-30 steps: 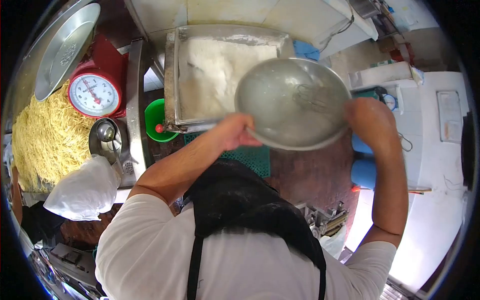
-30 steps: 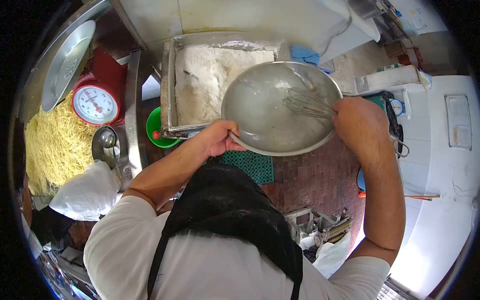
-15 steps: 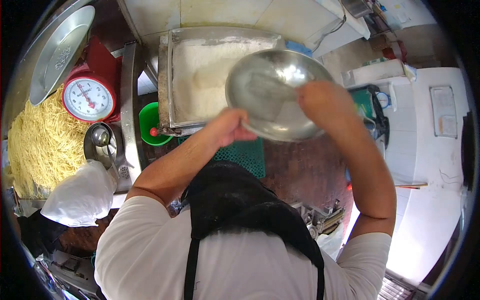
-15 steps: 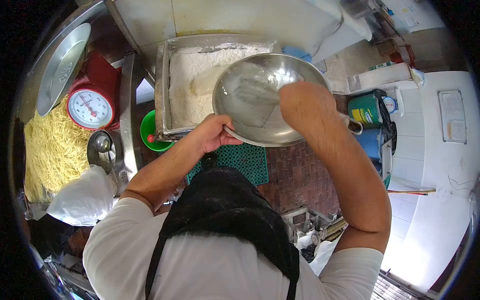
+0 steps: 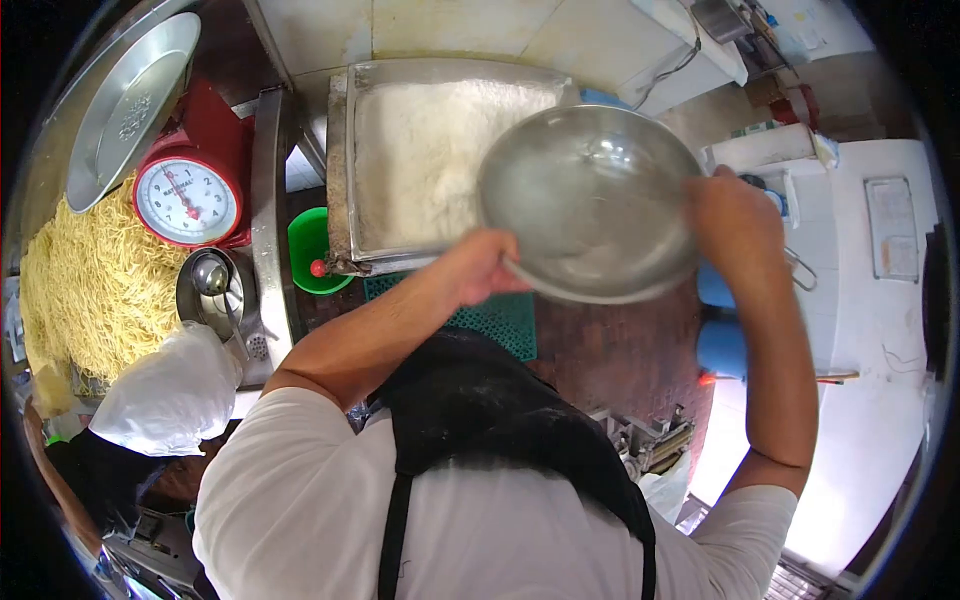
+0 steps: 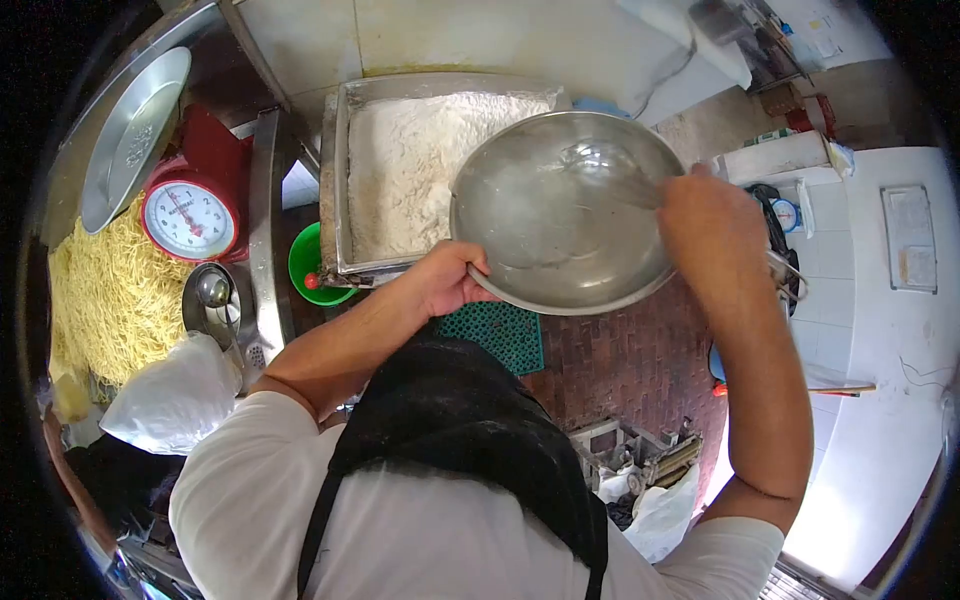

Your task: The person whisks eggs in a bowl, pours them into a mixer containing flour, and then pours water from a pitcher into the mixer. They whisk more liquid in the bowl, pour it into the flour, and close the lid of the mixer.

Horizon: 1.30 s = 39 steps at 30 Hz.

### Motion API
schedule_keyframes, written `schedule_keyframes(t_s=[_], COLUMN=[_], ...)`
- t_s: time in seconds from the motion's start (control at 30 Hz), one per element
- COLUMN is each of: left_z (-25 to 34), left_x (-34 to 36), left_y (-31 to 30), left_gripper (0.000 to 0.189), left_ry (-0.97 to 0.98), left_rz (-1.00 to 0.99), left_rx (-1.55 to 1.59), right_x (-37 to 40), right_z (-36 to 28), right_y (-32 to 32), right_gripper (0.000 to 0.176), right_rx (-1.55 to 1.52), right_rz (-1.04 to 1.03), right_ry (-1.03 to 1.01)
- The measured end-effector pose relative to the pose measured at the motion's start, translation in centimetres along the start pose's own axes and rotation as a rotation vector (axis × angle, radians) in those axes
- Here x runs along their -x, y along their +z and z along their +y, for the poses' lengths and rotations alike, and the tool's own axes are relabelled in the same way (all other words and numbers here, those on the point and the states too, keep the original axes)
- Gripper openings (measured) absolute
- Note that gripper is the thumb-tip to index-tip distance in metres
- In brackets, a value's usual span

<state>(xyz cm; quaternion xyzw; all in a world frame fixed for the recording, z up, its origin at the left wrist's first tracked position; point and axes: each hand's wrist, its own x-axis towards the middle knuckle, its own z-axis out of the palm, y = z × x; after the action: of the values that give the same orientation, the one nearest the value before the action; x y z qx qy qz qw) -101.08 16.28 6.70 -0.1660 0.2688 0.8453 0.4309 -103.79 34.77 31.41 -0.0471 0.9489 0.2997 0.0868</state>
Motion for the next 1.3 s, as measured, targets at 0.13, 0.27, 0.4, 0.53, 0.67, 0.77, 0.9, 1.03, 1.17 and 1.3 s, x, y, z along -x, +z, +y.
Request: schedule_keyframes(t_s=[0.13,0.27,0.4,0.53,0.67,0.77,0.9,1.03,1.17,1.3], left_z=[-1.1,-0.5,-1.1,-2.0,-2.3,-1.9,-1.5,-0.3,-2.7,-4.3], left_x=[-1.2,-0.8,-2.4,-3.6,-4.4,-5.2,-4.8,-3.4,-6.9,-7.3], left_y=[-0.7,-0.2,-0.9,0.4,1.6,1.5,0.5,0.0,0.7,1.6], left_gripper=[0.032,0.036,0.041,0.045,0.046,0.046,0.05,0.049,0.051,0.05], left_ry=[0.015,0.035,0.041,0.048,0.018,-0.006,-0.023,-0.006,-0.114,-0.28], left_rz=[-0.048,-0.136,-0.246,-0.432,-0.436,-0.426,-0.445,-0.346,-0.434,-0.266], left_rx=[0.082,0.185,0.302,0.451,0.512,0.518,0.497,0.426,0.477,0.352], right_x=[-0.3,-1.5,-3.4,-4.7,-4.5,-4.3,-4.4,-4.0,-5.1,-1.1], right_z=[0.4,-1.1,-2.8,-4.5,-7.0,-7.4,-6.6,-4.9,-1.8,1.9], right_y=[-1.6,-4.8,-7.0,-8.1,-10.6,-11.4,-10.9,-9.7,-4.8,-1.3], right_gripper=[0.025,0.03,0.027,0.028,0.027,0.027,0.026,0.027,0.029,0.028], right_rx=[0.032,0.026,0.1,0.11,0.13,0.185,0.124,0.072,0.053,-0.086], right_rz=[0.144,-0.124,-0.125,0.049,0.146,0.137,0.136,0.125,0.03,-0.089], right_ry=[0.067,0.065,0.017,-0.015,-0.056,-0.038,-0.032,0.042,0.063,0.111])
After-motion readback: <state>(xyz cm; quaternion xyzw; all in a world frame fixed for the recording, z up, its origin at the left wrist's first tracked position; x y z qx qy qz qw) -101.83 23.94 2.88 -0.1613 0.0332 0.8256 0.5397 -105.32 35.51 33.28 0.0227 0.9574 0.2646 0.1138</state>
